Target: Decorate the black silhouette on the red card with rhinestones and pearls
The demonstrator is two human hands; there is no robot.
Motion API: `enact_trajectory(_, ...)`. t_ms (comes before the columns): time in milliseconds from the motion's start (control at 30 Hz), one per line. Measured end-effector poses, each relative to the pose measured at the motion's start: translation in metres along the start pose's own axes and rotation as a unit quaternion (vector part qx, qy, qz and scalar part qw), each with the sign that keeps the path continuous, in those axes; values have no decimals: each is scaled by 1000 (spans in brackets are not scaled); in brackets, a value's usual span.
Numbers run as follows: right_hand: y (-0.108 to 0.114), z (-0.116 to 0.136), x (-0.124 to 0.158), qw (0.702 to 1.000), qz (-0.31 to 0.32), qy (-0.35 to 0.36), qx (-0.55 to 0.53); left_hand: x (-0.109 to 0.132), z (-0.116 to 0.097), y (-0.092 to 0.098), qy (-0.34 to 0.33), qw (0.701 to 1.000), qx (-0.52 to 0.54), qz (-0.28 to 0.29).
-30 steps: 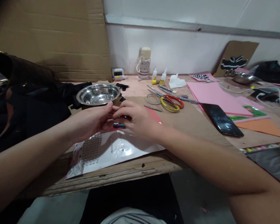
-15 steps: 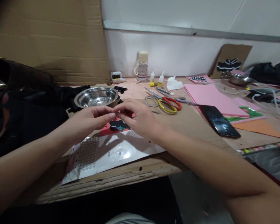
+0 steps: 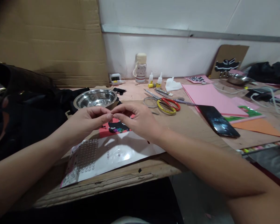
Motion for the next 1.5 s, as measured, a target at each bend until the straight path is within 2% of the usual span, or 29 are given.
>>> enact_trajectory(100, 1, -2, -1, 1000, 1, -17, -7, 0, 0, 1, -5, 1000, -13, -7)
enact_trajectory(367, -6, -5, 1, 984, 42, -127, -115, -3, 1, 0, -8, 1000, -5, 5)
enact_trajectory(467, -8, -5, 2, 980, 50, -143, -128, -2, 0, -1, -15, 1000, -9, 8)
enact_trajectory(567, -7, -5, 1, 981, 47, -135, -129, -1, -2, -1, -23, 1000, -13, 5)
enact_trajectory(800, 0, -1, 1, 999, 19, -38, -29, 0, -3, -1, -44, 999, -28, 10)
enact_trajectory(1000, 1, 4, 1, 1000, 13, 7, 6, 1, -2, -2, -43, 999, -17, 20)
enact_trajectory(1167, 1, 6, 2, 999, 20, -2, 31, 0, -1, -2, -39, 999, -25, 22)
enact_trajectory(1500, 2, 5, 2, 1000, 13, -2, 6, 1, 0, -1, -41, 998, -29, 23)
Point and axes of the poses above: each hand's wrist, its own x-axis away from the middle knuckle, its own y-axis out of the back of the hand, z = x × y, the point moved 3 cm from there along -x, towards the middle knuckle, and after that the axes turned 13 degrees about -z, right-handed, at the moved point
